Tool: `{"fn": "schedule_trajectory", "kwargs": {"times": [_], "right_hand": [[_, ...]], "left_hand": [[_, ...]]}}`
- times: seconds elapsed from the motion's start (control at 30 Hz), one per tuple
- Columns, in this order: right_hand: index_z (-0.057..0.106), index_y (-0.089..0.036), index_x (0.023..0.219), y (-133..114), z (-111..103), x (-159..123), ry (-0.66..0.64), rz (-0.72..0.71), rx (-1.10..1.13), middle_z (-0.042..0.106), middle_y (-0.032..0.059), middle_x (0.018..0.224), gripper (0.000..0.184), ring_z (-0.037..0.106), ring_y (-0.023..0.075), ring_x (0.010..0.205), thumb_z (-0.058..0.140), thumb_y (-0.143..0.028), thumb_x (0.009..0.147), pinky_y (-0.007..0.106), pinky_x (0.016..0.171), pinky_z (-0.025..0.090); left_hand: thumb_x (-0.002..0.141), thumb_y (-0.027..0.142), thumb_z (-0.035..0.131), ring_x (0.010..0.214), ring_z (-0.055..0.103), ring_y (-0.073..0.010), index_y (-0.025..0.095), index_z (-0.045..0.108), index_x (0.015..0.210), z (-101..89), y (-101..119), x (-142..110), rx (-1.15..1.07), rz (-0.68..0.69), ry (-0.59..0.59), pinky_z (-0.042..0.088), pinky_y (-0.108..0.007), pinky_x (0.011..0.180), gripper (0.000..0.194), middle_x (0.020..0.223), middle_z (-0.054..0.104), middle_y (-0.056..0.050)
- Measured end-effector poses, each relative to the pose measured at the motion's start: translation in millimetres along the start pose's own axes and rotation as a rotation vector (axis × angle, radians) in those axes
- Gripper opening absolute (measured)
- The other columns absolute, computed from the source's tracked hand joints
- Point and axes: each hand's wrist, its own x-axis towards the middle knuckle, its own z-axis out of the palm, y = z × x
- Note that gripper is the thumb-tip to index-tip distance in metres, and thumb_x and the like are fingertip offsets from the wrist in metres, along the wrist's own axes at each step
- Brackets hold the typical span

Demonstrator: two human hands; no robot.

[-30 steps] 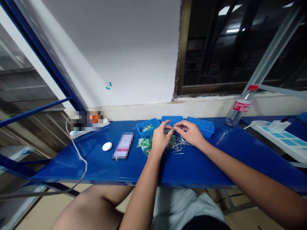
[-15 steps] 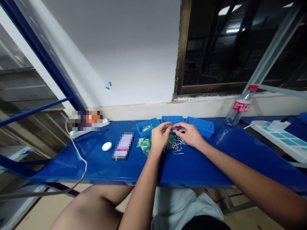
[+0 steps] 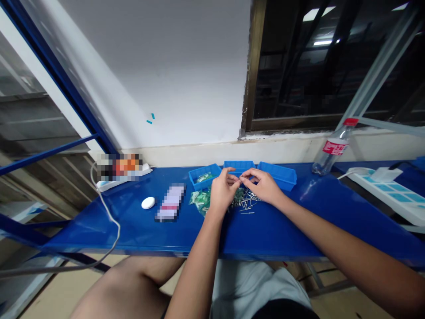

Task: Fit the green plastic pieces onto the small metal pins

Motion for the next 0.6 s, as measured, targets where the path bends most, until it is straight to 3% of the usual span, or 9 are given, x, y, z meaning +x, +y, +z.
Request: {"fn": "schedule_trajectory", "kwargs": {"times": [0.13, 0.3, 0.43, 0.6], "right_hand": [[0.07, -0.023, 0.087, -1.0, -3.3, 0.7, -0.013, -0.024, -0.063, 0.074, 0.0041, 0.089, 0.011, 0.068, 0.0213, 0.081, 0.061, -0.027, 0.092, 0.033, 0.072, 0.053], [0.067, -0.024, 0.086, 4.8, -4.6, 0.6, -0.006, 0.027, -0.042, 0.072, 0.0034, 0.084, 0.025, 0.067, 0.0214, 0.078, 0.05, -0.035, 0.101, 0.033, 0.071, 0.052], [0.07, -0.024, 0.091, 8.0, -0.8, -0.5, -0.113, 0.038, 0.022, 0.074, 0.0034, 0.087, 0.025, 0.068, 0.0211, 0.079, 0.05, -0.036, 0.101, 0.032, 0.071, 0.055], [0.071, -0.023, 0.087, 9.5, 5.6, -2.0, -0.198, 0.011, 0.027, 0.074, 0.0026, 0.086, 0.024, 0.067, 0.0198, 0.077, 0.054, -0.035, 0.098, 0.032, 0.072, 0.056]], "left_hand": [[0.085, 0.006, 0.072, 0.081, 0.075, -0.0157, 0.021, 0.06, 0.125, 0.7, 2.0, -0.1, 0.031, 0.033, -0.032, 0.059, -0.026, 0.078, 0.044, 0.09, 0.076, -0.002], [0.092, 0.018, 0.072, 0.086, 0.074, -0.0165, 0.02, 0.058, 0.127, -0.5, 2.1, 1.8, -0.038, 0.049, 0.019, 0.06, -0.029, 0.08, 0.037, 0.097, 0.077, -0.005], [0.092, 0.017, 0.071, 0.091, 0.074, -0.0161, 0.019, 0.057, 0.129, -1.5, -1.4, 4.1, -0.156, 0.032, 0.074, 0.061, -0.031, 0.087, 0.04, 0.106, 0.076, -0.008], [0.092, 0.016, 0.07, 0.096, 0.076, -0.0178, 0.02, 0.051, 0.141, 0.1, -3.1, 4.8, -0.312, -0.002, 0.045, 0.064, -0.033, 0.087, 0.053, 0.123, 0.072, -0.014]]}}
